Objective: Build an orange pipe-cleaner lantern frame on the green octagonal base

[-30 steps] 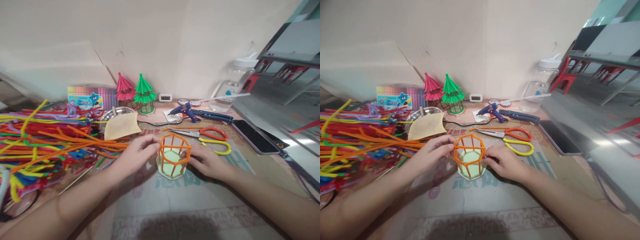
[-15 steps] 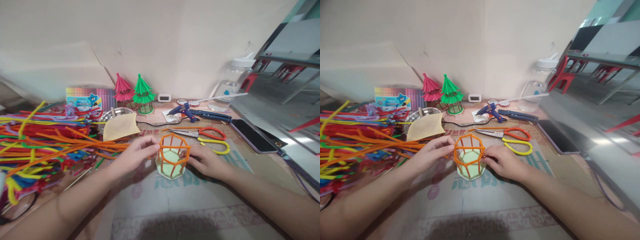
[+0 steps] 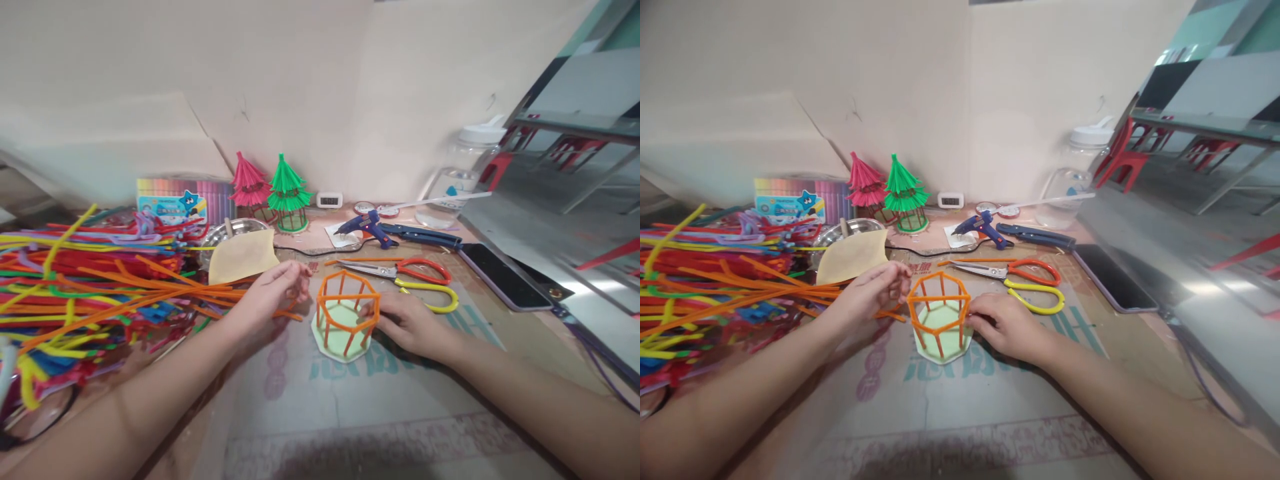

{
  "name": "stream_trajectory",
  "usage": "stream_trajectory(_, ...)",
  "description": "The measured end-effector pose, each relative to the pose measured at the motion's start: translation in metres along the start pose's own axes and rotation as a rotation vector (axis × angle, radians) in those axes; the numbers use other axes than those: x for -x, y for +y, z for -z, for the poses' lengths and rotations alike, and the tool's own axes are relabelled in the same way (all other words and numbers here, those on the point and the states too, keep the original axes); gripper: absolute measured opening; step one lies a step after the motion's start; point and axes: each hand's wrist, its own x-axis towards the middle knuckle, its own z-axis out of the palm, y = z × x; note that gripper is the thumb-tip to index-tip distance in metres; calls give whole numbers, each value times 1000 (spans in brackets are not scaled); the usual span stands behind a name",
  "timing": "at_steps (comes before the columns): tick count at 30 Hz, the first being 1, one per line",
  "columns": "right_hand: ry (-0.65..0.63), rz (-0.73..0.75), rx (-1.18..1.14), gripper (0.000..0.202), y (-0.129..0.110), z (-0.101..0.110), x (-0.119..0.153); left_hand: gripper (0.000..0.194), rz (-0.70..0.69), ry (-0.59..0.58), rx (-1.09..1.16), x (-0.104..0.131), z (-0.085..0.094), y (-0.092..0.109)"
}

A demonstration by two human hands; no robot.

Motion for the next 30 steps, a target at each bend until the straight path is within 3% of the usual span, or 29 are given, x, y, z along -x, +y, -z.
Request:
stream_trajectory(5, 14, 20, -34, 18, -1, 3, -1, 23, -8, 21, -157, -3, 0, 0)
stream_trajectory(11, 448, -99, -88, 15, -9, 20, 0, 19, -163, 85, -417, 7, -6, 11)
stream_trajectory(13, 501, -48, -70, 19, -16, 26, -1, 14, -283, 115, -505, 12, -6, 20)
stream_trajectory(16, 449, 112, -29, 23, -24, 32, -4, 6, -563, 38, -705, 21, -5, 32)
stream_trajectory(19, 404, 189, -8, 20, -26, 31, -7, 19, -751, -89, -892, 27, -7, 37)
stream_trajectory(30, 350, 125, 17, 13, -23, 25, -6, 23, -731, -96, -957, 23, -6, 28)
